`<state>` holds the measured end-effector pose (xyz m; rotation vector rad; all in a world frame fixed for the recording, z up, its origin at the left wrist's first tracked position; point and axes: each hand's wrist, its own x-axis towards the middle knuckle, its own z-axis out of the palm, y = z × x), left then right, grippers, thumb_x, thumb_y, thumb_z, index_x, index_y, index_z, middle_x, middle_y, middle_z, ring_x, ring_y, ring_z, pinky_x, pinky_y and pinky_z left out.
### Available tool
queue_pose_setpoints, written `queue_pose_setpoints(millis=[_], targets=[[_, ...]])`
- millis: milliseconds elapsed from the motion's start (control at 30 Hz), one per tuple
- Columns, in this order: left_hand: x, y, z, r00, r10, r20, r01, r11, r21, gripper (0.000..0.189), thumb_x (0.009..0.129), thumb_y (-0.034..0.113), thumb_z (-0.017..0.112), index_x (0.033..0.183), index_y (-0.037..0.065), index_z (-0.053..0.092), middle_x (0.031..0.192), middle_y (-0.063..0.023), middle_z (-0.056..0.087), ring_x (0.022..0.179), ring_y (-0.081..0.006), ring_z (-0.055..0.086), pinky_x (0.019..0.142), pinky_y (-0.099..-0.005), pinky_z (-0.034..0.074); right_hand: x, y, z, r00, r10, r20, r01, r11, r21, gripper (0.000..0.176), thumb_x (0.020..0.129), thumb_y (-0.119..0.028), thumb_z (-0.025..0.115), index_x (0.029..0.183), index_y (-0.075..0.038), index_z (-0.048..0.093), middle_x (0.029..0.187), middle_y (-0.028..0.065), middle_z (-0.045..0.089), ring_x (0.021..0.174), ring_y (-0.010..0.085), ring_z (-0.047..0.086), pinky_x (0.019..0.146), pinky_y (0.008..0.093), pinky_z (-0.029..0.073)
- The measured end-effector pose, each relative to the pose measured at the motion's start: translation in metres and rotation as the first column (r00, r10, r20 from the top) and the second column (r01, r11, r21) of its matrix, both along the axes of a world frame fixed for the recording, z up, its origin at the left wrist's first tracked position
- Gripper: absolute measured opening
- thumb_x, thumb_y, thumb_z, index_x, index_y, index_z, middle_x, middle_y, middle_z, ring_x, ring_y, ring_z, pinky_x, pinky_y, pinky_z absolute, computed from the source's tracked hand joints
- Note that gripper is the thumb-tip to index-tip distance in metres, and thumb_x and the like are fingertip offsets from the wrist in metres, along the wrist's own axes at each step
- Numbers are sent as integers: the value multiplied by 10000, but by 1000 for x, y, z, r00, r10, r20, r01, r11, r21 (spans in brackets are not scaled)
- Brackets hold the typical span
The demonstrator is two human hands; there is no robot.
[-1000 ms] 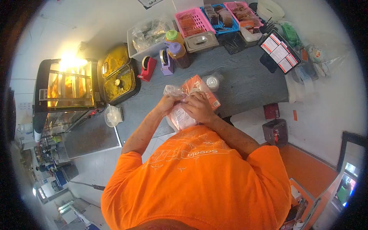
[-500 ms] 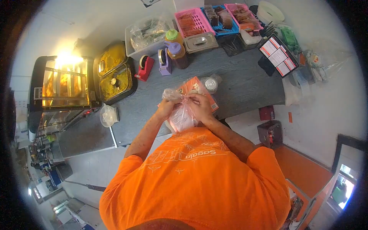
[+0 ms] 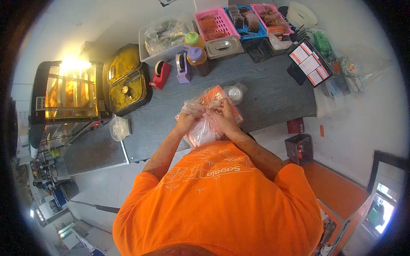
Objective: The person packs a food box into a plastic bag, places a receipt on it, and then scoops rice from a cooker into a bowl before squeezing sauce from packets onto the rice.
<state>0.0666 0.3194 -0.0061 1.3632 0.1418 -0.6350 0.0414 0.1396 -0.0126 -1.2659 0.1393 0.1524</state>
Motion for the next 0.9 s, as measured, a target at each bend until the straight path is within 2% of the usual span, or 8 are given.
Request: queue_pose_setpoints(millis=[133,233,333,433,500,633,800,900], targets=[[0,2,16,928,-181,327,114,971,212,182,867,82,659,1039,22,650,1012,-48,643,901,-147,619,785,-278,504,-1,-3,11,999,11,-41,-13,999,-35,240,863,-31,659,1050,-9,510,956,92,643,907,142,641,777,267,519],[2,-2,12,826,-41,562,6,998,65,153,806,16,692,953,-11,660,1021,-84,638,928,-203,620,829,-336,498,6,-17,17,986,165,-20,-165,952,-257,149,863,-60,661,992,13,646,911,75,695,880,125,651,781,263,512],[9,-1,9,519,-281,807,66,955,290,260,736,-10,716,982,9,635,1022,-113,613,965,-248,610,885,-357,473,4,-28,31,978,193,82,-134,876,-464,110,864,-73,661,928,7,700,866,70,707,828,122,659,762,266,505],[0,-5,12,531,-341,775,5,917,400,352,756,-15,679,1089,11,569,1029,-127,595,955,-278,612,876,-346,480,6,-33,20,958,71,279,111,802,-587,95,843,-89,673,904,-21,699,833,75,700,762,160,662,726,313,500],[-12,1,-35,915,-83,394,43,993,110,308,798,5,662,1084,31,553,1003,-90,571,894,-206,589,799,-299,475,12,-45,13,948,-8,318,242,664,-707,95,841,-120,670,892,-43,692,847,78,686,766,196,651,744,349,488],[-20,-12,-13,995,104,-11,-103,966,-238,286,817,45,656,1078,38,541,939,-64,574,798,-178,577,710,-281,474,23,-66,48,725,455,517,245,531,-811,101,812,-163,650,880,-94,680,892,49,659,850,205,620,820,373,464],[-22,-16,6,790,-63,609,-130,955,268,354,779,51,697,1089,43,527,941,-64,587,792,-177,581,725,-287,474,24,-43,42,425,770,476,433,289,-854,165,789,-173,596,910,-115,691,915,13,669,904,181,618,863,380,470],[-22,-29,24,879,39,475,-122,982,145,371,775,53,702,1101,28,525,952,-69,577,848,-164,578,763,-288,469,29,-38,28,430,809,401,361,253,-898,181,782,-175,590,902,-90,697,872,16,679,889,178,625,854,365,478]])
